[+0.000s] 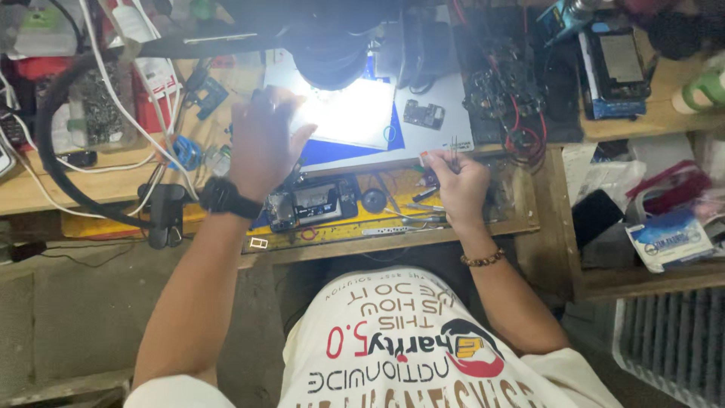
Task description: The person works on a cluttered workbench, handling various electronic components and circuit boards under a magnifying lamp. They use a soldering iron to work on the boards, occasionally picking up and inspecting different parts.
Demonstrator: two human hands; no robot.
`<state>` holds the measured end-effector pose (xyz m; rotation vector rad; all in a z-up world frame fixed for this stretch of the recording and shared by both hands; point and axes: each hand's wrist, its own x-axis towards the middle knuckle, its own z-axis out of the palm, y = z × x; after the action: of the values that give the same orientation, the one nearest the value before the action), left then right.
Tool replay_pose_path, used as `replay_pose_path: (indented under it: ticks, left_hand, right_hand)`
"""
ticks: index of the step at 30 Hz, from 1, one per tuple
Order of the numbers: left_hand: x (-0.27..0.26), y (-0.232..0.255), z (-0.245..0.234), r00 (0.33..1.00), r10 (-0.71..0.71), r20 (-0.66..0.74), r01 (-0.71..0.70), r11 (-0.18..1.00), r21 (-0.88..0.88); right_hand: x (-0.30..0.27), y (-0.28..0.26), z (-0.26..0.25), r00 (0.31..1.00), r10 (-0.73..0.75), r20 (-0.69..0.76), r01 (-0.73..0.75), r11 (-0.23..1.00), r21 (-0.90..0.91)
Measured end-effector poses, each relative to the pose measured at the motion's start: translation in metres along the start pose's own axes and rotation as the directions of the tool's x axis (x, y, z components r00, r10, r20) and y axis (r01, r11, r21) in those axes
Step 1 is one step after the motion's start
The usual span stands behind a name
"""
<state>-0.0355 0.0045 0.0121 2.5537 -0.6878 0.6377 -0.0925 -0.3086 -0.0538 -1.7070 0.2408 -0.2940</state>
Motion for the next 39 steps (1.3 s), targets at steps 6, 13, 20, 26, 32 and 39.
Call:
replay_pose_path:
  ticks: [6, 13, 20, 26, 32, 39]
  left_hand:
    - [-0.038, 0.041, -0.052, 0.991, -0.072, -0.114, 0.072, 0.997, -0.005]
    - [-0.109, 0.071, -0.067, 0.952, -0.277, -0.132, 0.274, 0.961, -0.039]
    - [-0.146, 0.068, -0.052, 0.932, -0.347, -0.107, 0.347, 0.938, -0.025]
    - [-0.142, 0.060, -0.052, 0.925, -0.355, -0.139, 0.353, 0.935, -0.040]
    - [-0.136, 0.059, -0.044, 0.921, -0.373, -0.114, 0.367, 0.928, -0.066]
    - [-0.147, 0.057, -0.031, 0.914, -0.401, -0.068, 0.393, 0.914, -0.099]
  right_hand:
    - [0.002, -0.004, 0.002, 0.965, -0.262, -0.017, 0.234, 0.886, -0.400]
    - [0.016, -0.026, -0.008, 0.757, -0.624, 0.192, 0.567, 0.482, -0.668]
    - [0.035, -0.051, -0.008, 0.830, -0.442, 0.342, 0.539, 0.474, -0.696]
    - [0.055, -0.055, 0.052, 0.598, -0.564, 0.569, 0.801, 0.425, -0.421]
    - [0.104, -0.028, 0.107, 0.586, -0.436, 0.683, 0.808, 0.382, -0.449]
    - [0.125, -0.025, 0.111, 0.560, -0.295, 0.774, 0.820, 0.328, -0.469]
